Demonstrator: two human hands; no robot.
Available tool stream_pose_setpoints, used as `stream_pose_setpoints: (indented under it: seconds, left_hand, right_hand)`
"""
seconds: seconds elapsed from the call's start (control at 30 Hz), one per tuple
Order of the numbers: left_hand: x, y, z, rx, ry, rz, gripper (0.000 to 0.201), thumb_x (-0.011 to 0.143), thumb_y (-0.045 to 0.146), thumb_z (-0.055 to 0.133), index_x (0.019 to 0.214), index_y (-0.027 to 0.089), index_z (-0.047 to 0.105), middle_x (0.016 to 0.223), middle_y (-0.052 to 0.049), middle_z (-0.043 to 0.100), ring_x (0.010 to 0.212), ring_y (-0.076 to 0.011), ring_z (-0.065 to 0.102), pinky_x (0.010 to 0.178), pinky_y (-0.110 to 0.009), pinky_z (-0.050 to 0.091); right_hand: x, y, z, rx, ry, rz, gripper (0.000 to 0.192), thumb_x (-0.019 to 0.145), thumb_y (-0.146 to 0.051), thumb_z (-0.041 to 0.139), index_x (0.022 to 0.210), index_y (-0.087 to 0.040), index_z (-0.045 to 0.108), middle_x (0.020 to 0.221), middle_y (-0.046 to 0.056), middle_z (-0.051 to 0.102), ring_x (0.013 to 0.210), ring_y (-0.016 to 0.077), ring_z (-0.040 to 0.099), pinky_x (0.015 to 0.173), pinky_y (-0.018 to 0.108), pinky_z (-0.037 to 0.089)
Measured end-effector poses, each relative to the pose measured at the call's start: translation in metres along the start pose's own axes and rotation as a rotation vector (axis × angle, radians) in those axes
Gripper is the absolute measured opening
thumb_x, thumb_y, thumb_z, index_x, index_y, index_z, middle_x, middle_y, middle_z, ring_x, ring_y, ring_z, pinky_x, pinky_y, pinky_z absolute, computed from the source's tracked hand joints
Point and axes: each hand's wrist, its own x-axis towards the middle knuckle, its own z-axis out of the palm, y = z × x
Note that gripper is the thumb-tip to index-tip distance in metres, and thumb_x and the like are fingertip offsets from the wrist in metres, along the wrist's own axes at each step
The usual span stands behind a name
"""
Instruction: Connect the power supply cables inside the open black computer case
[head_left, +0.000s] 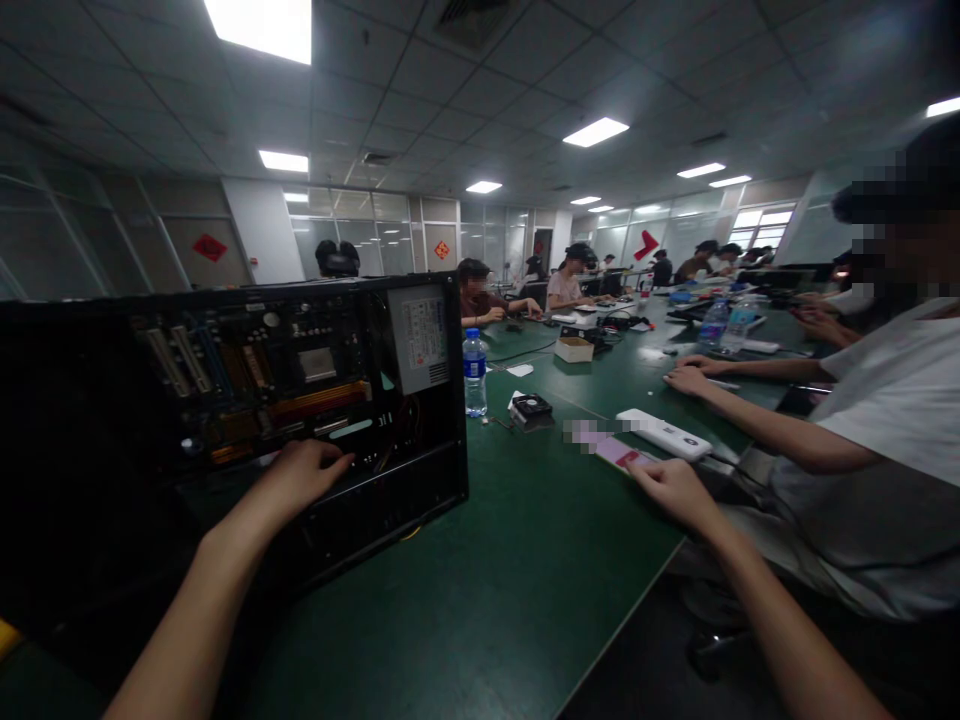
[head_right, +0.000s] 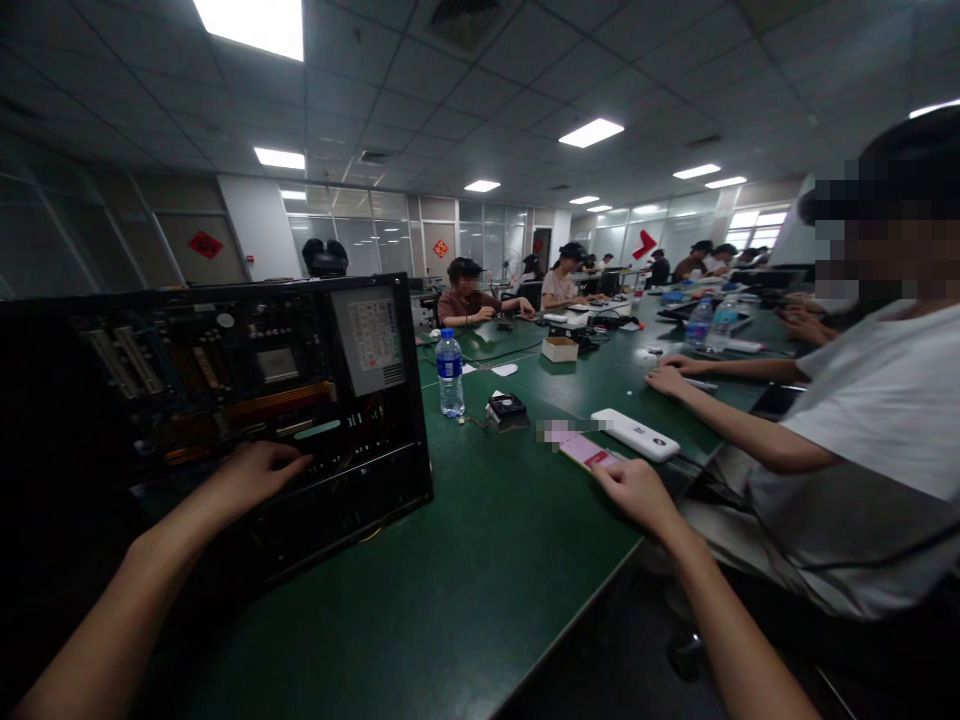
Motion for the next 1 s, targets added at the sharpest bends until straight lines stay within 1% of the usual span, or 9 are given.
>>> stream_pose_setpoints:
  seconds: [0.1,0.27,0.37,0.47,0.57,0.67,0.77,0.87,1.0]
  left_hand:
    - [0.001,-0.002,0.001,0.015,0.011,0.024,0.044,0.084,0.049,0.043,0.083,0.019,0.075,0.088,-0.01,0.077,0.084,-0.0284,0.07,0.069,-0.031,0.044]
    - [-0.003,0.003,-0.002,0.041,0.102,0.195,0.045,0.089,0.046,0.041,0.096,0.018,0.075,0.098,-0.01,0.076,0.09,-0.0277,0.07,0.076,-0.031,0.045]
    - [-0.006,0.006,-0.001,0.07,0.168,0.202,0.044,0.091,0.044,0.039,0.097,0.018,0.074,0.098,-0.011,0.076,0.089,-0.0272,0.07,0.074,-0.031,0.045]
    - [-0.006,0.004,0.001,0.059,0.136,0.139,0.044,0.091,0.043,0.039,0.09,0.017,0.074,0.089,-0.011,0.076,0.082,-0.0259,0.07,0.069,-0.03,0.044]
    - [-0.005,0.001,0.003,0.028,0.103,0.104,0.043,0.091,0.042,0.04,0.085,0.016,0.074,0.086,-0.01,0.076,0.078,-0.0251,0.069,0.067,-0.029,0.042]
    - [-0.005,0.002,0.004,0.011,0.099,0.087,0.043,0.091,0.042,0.041,0.083,0.016,0.073,0.085,-0.01,0.076,0.078,-0.0248,0.069,0.067,-0.029,0.042]
    - [-0.006,0.0,0.004,0.016,0.131,0.035,0.04,0.092,0.038,0.04,0.084,0.016,0.073,0.089,-0.011,0.076,0.083,-0.0252,0.069,0.069,-0.029,0.042]
    - [-0.006,-0.006,0.003,0.03,0.233,-0.122,0.035,0.091,0.031,0.04,0.089,0.017,0.072,0.095,-0.012,0.075,0.088,-0.0246,0.069,0.071,-0.028,0.043]
    - [-0.005,-0.012,0.003,0.049,0.313,-0.256,0.034,0.091,0.032,0.041,0.093,0.018,0.072,0.099,-0.011,0.075,0.092,-0.0235,0.068,0.073,-0.028,0.043]
  right_hand:
    - [-0.007,-0.002,0.001,-0.032,-0.078,-0.003,0.06,0.084,-0.063,0.037,0.042,-0.02,0.039,0.043,0.001,0.039,0.044,0.0141,0.04,0.049,0.029,0.027]
    - [-0.012,0.003,0.001,0.031,-0.099,0.017,0.06,0.085,-0.064,0.037,0.044,-0.021,0.039,0.044,0.002,0.04,0.045,0.015,0.039,0.048,0.03,0.028]
    - [-0.013,-0.019,-0.001,0.089,-0.162,-0.056,0.057,0.088,-0.061,0.04,0.048,-0.021,0.045,0.046,0.002,0.046,0.047,0.0162,0.043,0.05,0.03,0.034]
    - [-0.015,-0.077,-0.007,0.158,-0.303,-0.241,0.047,0.095,-0.049,0.04,0.064,-0.019,0.059,0.062,0.005,0.059,0.059,0.0177,0.054,0.059,0.03,0.042]
    - [-0.014,-0.159,-0.015,0.242,-0.438,-0.525,0.03,0.098,-0.035,0.042,0.093,-0.018,0.066,0.088,0.008,0.067,0.08,0.0181,0.061,0.076,0.03,0.046]
    - [0.001,-0.244,-0.013,0.327,-0.476,-0.871,0.023,0.098,-0.026,0.044,0.099,-0.016,0.065,0.095,0.009,0.067,0.089,0.0172,0.06,0.081,0.029,0.046]
    - [0.034,-0.319,0.008,0.33,-0.434,-1.111,0.024,0.098,-0.023,0.046,0.102,-0.012,0.066,0.098,0.011,0.068,0.093,0.0181,0.061,0.086,0.03,0.046]
    - [0.07,-0.374,0.046,0.216,-0.506,-1.134,0.027,0.096,-0.019,0.045,0.106,-0.011,0.068,0.103,0.013,0.071,0.093,0.0199,0.065,0.086,0.03,0.047]
    - [0.097,-0.407,0.099,-0.172,-0.806,-0.769,0.039,0.094,-0.037,0.052,0.113,-0.008,0.069,0.111,0.02,0.07,0.099,0.0279,0.068,0.081,0.034,0.052]
